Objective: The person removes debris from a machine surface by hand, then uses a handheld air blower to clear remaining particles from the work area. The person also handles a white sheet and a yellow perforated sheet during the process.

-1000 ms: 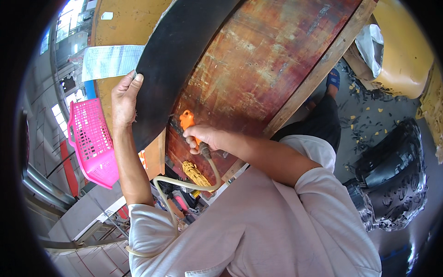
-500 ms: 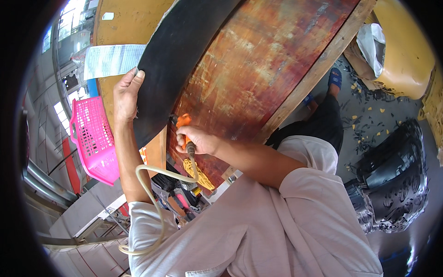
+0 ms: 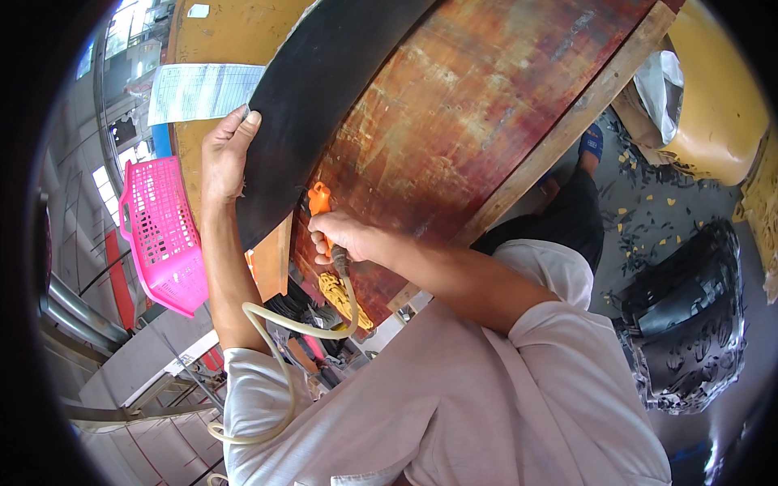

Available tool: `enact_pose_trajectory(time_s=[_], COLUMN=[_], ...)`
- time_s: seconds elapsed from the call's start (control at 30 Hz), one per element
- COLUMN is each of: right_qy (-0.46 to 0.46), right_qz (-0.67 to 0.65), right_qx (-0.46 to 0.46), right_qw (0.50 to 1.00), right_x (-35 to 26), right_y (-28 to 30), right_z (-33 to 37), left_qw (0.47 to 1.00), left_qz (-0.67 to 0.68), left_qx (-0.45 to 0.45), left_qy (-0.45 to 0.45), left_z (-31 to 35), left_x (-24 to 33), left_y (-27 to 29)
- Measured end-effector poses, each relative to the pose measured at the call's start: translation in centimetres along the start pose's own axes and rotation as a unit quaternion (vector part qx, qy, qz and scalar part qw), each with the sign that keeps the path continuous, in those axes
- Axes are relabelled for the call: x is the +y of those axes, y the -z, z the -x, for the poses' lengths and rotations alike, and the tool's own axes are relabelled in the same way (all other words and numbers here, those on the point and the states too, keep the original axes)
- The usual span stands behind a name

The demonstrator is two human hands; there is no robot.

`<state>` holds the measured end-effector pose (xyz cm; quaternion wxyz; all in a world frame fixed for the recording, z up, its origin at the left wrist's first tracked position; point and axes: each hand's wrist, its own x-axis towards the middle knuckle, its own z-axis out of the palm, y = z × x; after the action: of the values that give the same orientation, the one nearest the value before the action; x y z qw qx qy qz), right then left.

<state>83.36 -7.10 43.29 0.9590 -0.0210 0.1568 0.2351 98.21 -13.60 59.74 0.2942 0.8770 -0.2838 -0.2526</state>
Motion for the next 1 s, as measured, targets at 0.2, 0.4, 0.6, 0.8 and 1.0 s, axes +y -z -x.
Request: enact_pose_trajectory(time_s=[0.2,0.4,0.6,0.8,1.0], right_qy=[0.015,0.047,0.007,0.035,0.361], right_qz=[0.028,0.123,0.092,0.067,0.010], right_qx=[-0.021,-0.090,-0.137,-0.056,0.223], right_qw=[0.999,0.987,0.986,0.996,0.906], right_x=[-1.6,-0.6,-1.6,-2.0,-11.5], right_y=[-1.4,-3.2,-3.8,-1.0,8.1], right_z=[2.0,4.8,2.9,2.8,11.7], left_qw=[1.000,0.999,0.999,0.998,0.998], left_qz=[0.016,0.038,0.021,0.041,0.056], left_qx=[-0.001,-0.021,-0.024,-0.018,-0.004], left_qy=[0.005,0.024,0.009,0.036,0.011], left_z=[-0.2,-0.5,-1.2,-1.7,-0.9], left_x=[0.3,0.4,0.2,-0.1,0.7], left_y=[-0.2,0.1,0.2,0.9,1.8])
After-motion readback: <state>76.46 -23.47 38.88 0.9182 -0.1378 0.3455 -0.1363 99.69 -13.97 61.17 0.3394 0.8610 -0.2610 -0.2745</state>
